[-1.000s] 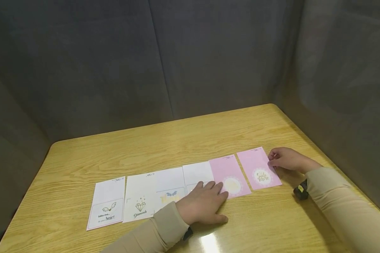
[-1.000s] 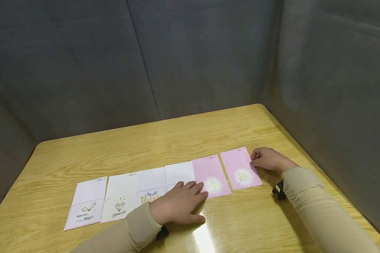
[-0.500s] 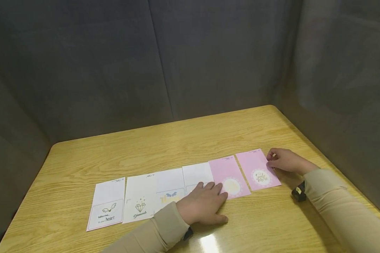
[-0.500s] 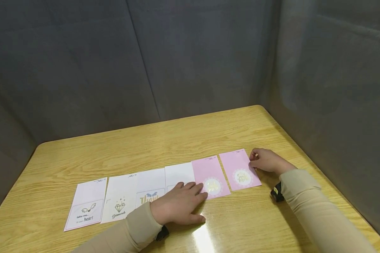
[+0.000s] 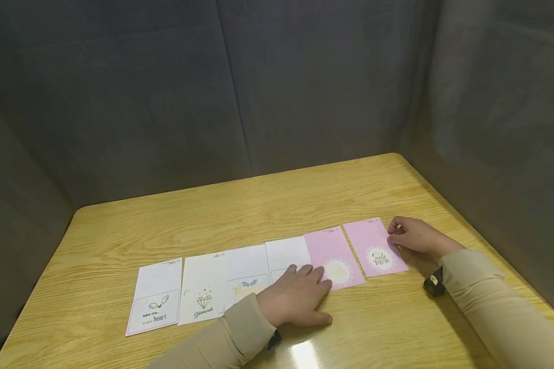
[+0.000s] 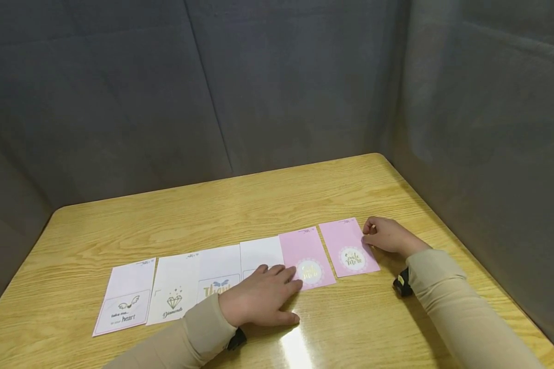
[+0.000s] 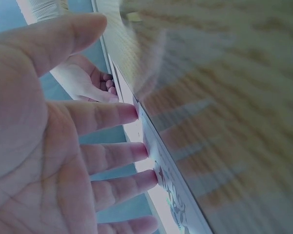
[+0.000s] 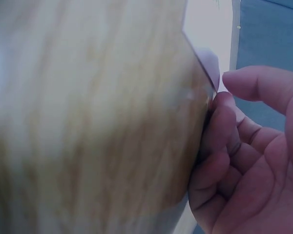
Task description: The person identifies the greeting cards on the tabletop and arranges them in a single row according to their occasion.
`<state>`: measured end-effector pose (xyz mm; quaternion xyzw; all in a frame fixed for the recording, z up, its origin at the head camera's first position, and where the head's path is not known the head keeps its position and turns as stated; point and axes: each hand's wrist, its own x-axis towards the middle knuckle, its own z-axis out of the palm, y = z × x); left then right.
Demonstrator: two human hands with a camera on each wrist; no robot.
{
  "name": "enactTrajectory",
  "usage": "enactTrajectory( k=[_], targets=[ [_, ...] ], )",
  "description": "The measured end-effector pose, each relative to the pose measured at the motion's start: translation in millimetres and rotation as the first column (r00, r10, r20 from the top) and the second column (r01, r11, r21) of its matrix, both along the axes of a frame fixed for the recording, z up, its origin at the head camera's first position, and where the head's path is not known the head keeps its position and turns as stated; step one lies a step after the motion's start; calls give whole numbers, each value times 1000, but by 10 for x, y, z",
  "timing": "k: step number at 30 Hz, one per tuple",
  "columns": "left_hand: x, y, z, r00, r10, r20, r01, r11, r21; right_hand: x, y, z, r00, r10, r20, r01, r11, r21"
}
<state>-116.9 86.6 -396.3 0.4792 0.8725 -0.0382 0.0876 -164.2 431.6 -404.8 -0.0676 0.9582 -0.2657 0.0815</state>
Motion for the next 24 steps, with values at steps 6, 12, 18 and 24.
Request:
enactTrajectory(
  k=[6,12,18,24],
  targets=[
    [-28,20,9,1000,-14,-24,14,1000,23,9,14,-28,1000,-5,14,5,999,-36],
    [-45,44,24,1000,5,-12,-5,1000,25,5,2,-29,1000,-12,8,12,999,-51],
    [-42,43,35,1000,12,-13,-12,1000,29,18,-16,-8,999,-20,29,22,996,-83],
    [-33,49,18,1000,9,-22,-9,1000,30,34,-28,11,998,-29,53,34,996,-88]
  ],
)
